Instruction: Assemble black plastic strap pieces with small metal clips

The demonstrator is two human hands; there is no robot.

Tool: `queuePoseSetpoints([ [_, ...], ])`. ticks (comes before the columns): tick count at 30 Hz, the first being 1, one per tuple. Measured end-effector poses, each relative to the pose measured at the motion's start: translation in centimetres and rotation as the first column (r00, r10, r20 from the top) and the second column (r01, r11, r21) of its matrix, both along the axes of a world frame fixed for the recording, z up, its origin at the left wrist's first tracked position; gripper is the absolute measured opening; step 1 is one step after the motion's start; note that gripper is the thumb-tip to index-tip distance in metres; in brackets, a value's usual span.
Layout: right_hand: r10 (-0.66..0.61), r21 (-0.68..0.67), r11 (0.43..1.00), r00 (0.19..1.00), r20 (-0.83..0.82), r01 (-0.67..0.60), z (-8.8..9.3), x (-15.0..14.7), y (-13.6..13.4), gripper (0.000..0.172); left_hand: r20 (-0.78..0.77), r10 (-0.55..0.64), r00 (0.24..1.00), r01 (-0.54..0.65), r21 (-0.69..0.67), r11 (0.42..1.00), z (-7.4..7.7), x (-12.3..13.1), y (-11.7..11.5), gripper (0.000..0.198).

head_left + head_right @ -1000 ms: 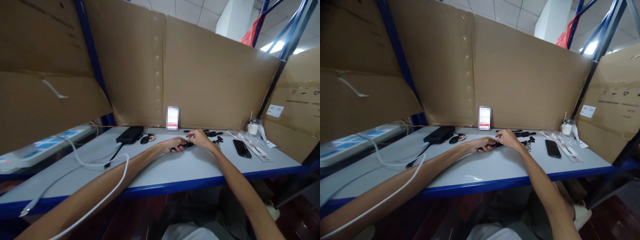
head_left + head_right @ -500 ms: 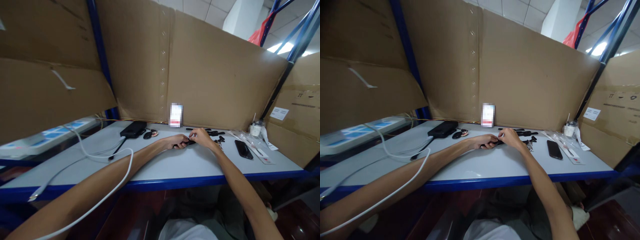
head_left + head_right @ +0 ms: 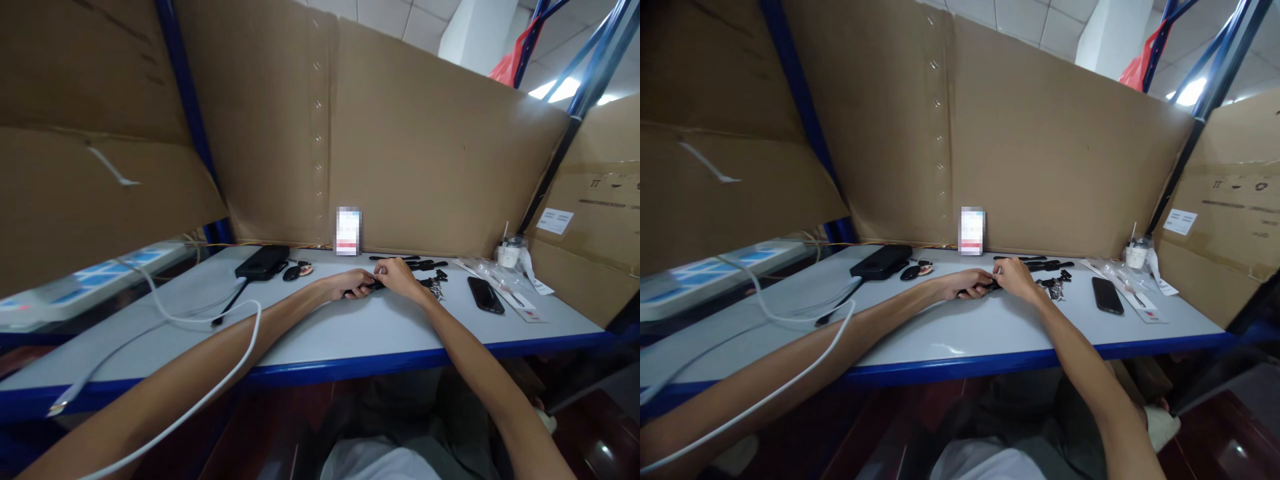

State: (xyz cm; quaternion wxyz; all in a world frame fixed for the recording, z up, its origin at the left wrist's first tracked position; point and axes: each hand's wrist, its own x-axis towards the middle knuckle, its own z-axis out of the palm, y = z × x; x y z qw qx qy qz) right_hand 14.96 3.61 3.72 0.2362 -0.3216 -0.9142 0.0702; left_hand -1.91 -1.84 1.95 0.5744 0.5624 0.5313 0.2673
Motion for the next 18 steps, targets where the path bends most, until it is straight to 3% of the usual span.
queuePoseSetpoints([
  [3,0.020,-0.059,0.998,0.999,-0.048,-0.023,-0.3,-0.3,0.2,0.026,0.014,-0.007,1.000,0.007,-0.003,1.000,-0.2,-0.2,0.2,0.014],
  [11,0.106,-0.321,0.937,0.987,-0.124,-0.141,0.0,0.6,2.1,0.019,0.035,-0.017,0.999,0.017,-0.007,1.000,-0.5,-0.5,0.4,0.015],
  [14,0.128,-0.318,0.935,0.985,-0.118,-0.160,0.1,1.0,2.5,0.020,0.024,-0.023,0.999,0.024,-0.023,0.999,-0.3,-0.4,0.2,0.013],
  [18,0.078,-0.194,0.977,0.993,-0.087,-0.094,0.0,0.8,2.0,0.015,0.015,-0.013,1.000,0.014,-0.038,0.999,0.0,-0.2,0.0,0.013],
])
